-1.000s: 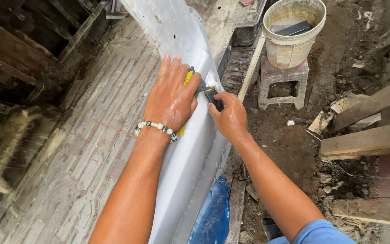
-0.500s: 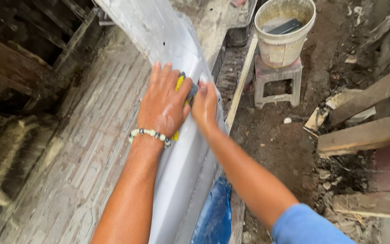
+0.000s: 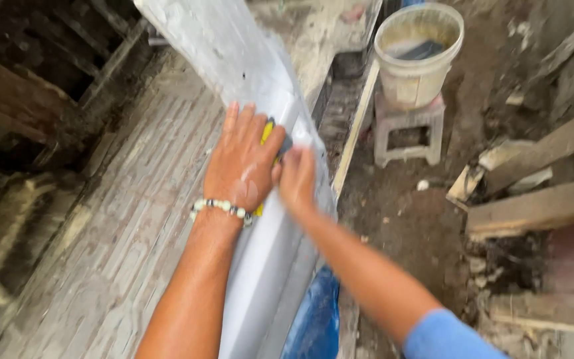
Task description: The person sands the edge of a white car bumper using a sanding block and a yellow sponge. They repeatedly dip the sanding block into a bucket of water to wet it before continuing to sand the surface.
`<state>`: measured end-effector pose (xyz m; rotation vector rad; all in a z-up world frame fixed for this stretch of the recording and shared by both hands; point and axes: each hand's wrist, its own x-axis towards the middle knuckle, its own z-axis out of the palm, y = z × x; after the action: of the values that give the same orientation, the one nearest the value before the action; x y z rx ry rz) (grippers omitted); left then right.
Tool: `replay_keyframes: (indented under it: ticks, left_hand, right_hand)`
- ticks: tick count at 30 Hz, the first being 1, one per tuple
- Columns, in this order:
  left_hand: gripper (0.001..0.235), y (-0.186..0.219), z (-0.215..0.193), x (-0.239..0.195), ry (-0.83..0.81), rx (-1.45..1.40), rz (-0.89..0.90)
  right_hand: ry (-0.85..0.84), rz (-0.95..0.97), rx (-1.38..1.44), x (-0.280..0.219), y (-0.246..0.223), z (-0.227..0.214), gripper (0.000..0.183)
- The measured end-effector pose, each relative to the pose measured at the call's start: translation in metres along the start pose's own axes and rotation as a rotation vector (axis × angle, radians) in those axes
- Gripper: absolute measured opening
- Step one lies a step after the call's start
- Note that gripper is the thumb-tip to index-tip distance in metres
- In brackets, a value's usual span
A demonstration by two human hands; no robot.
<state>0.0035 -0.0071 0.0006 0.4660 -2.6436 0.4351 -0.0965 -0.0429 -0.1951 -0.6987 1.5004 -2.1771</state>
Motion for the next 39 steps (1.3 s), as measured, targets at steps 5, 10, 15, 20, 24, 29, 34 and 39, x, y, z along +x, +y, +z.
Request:
replay_keyframes:
  ticks: [5, 10, 15, 20, 24, 29, 34, 39]
  left_hand:
    - [0.049, 0.003, 0.001, 0.002, 0.011, -0.011, -0.008]
    - [0.042, 0.002, 0.008, -0.005, 0.021, 0.038, 0.018]
    - [0.026, 0.001, 0.027, 0.009, 0.022, 0.21, 0.044]
    - [0.013, -0.004, 0.047, 0.051, -0.091, 0.309, -0.024]
    - [0.015, -0.015, 0.058, 0.074, 0.066, 0.306, 0.027]
    - [0.024, -0.018, 0.072, 0.094, 0.129, 0.256, 0.059]
    - [0.026, 0.004, 0.043, 0.061, 0.099, 0.198, 0.031]
    - [0.016, 0.025, 0.013, 0.017, -0.022, 0.198, 0.067]
  right_hand:
    - [0.241, -0.593, -0.255, -0.002, 0.027, 0.009, 0.019]
    - [-0.058, 0.207, 0.11, -0.028, -0.023, -0.002, 0.017]
    - [0.062, -0.22, -0.073, -0.052, 0.016, 0.005, 0.017]
    - [-0.175, 0.493, 0.131, -0.036, -0.026, 0.0, 0.026]
    - [0.083, -0.149, -0.136, -0.001, 0.008, 0.01, 0.021]
    - [-0.039, 0.04, -0.04, -0.023, -0.01, 0.002, 0.027]
    - [-0.024, 0.34, 1.087, 0.032, 0.007, 0.013, 0.043]
    - [-0.082, 0.298, 0.66, -0.026, 0.015, 0.016, 0.024]
